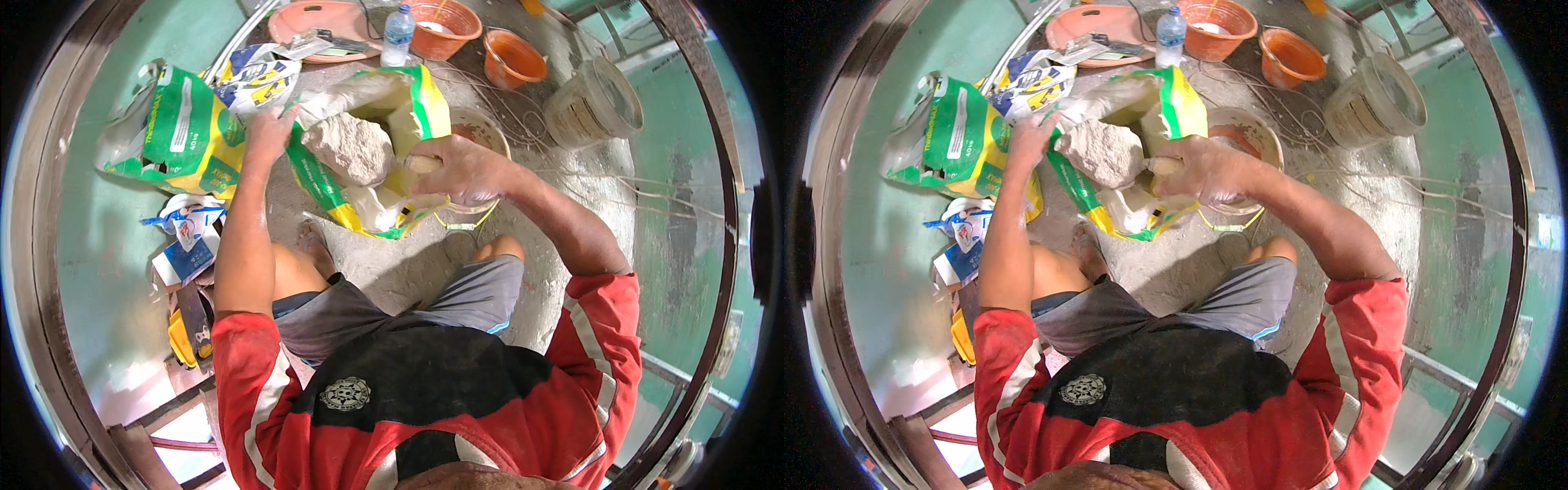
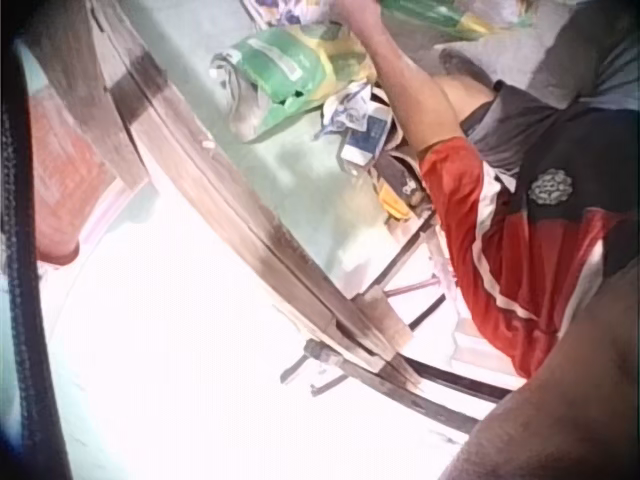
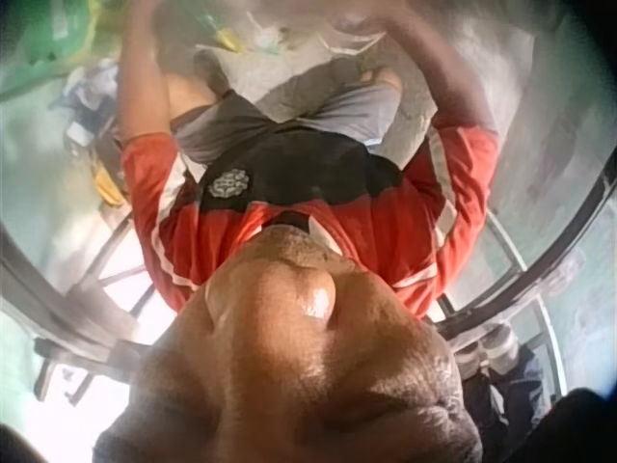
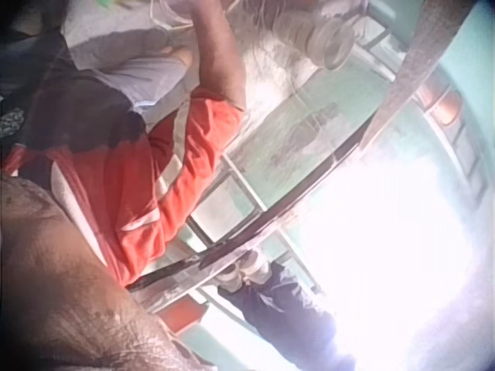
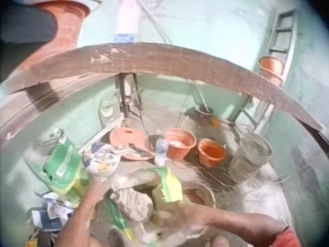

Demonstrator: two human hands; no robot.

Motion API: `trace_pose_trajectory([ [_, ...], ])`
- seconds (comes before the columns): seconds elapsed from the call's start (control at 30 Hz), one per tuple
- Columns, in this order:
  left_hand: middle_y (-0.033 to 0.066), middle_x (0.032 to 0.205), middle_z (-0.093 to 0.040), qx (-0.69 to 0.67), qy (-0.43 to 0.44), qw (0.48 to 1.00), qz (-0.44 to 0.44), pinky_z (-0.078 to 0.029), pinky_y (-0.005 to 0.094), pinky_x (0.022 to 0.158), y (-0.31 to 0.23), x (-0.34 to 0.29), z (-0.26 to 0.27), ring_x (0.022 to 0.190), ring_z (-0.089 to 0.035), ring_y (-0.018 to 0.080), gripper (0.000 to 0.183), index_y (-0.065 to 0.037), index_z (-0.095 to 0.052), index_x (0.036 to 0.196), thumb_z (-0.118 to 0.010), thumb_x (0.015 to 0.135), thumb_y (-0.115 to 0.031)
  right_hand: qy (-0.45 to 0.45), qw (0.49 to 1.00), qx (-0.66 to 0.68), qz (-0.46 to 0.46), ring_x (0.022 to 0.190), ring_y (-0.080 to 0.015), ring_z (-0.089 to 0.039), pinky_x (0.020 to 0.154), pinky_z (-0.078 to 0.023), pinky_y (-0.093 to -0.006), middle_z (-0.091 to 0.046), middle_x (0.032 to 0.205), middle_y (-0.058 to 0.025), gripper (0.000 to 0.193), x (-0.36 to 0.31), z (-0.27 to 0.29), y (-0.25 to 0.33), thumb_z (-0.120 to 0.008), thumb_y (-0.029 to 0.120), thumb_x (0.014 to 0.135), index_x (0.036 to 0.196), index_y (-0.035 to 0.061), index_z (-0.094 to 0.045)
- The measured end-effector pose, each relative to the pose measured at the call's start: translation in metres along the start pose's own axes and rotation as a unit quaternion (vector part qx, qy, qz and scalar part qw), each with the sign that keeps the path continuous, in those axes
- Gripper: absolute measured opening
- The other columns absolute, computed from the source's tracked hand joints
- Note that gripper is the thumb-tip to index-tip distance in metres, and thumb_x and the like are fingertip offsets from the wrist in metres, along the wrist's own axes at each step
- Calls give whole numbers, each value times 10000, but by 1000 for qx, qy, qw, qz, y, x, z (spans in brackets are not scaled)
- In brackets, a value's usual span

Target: The person sits on the floor and uses a trowel to mix a gray paste in a bucket. They pour water from an orange basin into the bucket and continue mixing. Then they scoop powder from a green and yellow bag into the bucket and mix it with the trowel.

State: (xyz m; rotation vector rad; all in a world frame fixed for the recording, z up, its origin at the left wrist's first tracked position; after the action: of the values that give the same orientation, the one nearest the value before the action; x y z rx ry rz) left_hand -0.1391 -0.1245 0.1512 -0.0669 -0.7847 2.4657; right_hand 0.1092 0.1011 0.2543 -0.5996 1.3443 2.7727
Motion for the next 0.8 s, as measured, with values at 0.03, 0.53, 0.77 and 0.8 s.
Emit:
trace_pose_trajectory([
  [0.03, 276, 866, -650, -23, 10, 1000, 13, -473, 485, 770, 7, 3, -2, 861, -623, 450, 482, -4, -683, 923, -555, 905, -469, -2, 1000, -10, 8, 867, -245, -617, 799, -490, -377, -667, 930, -147, 401, -6, 4, 2, -697, 239, 801, 1103, -11, -613],
  [0.53, 251, 946, -680, -23, 28, 997, 64, -478, 403, 815, 3, 4, 16, 890, -654, 379, 520, -3, -685, 1081, -576, 902, -479, -95, 981, 117, -119, 495, -79, -500, 420, -375, -246, -541, 644, -5, 353, -118, 61, -4, -689, 249, 835, 1071, -6, -621],
  [0.77, 259, 932, -683, -66, 40, 995, 65, -480, 382, 827, 3, 2, 14, 881, -663, 347, 559, 33, -666, 1103, -590, 892, -479, -157, 961, 98, -204, 539, -95, -512, 452, -392, -267, -571, 704, -14, 349, -147, 53, -49, -690, 267, 834, 1104, 50, -653],
  [0.8, 256, 924, -684, -61, 28, 996, 56, -482, 381, 823, 4, 0, 16, 872, -664, 344, 562, 36, -667, 1098, -593, 890, -481, -160, 958, 99, -215, 550, -99, -517, 459, -396, -273, -577, 718, -17, 342, -146, 49, -59, -690, 269, 834, 1101, 57, -657],
])
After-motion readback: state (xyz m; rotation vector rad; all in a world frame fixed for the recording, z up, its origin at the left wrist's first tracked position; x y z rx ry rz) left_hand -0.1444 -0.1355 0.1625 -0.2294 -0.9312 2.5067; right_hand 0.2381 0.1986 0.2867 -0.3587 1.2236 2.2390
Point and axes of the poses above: each hand's wrist, its own x-axis towards the middle knuckle, its own z-axis out of the back of the hand, y = z × x, the point moved 3 cm from there along x, towards the middle knuckle
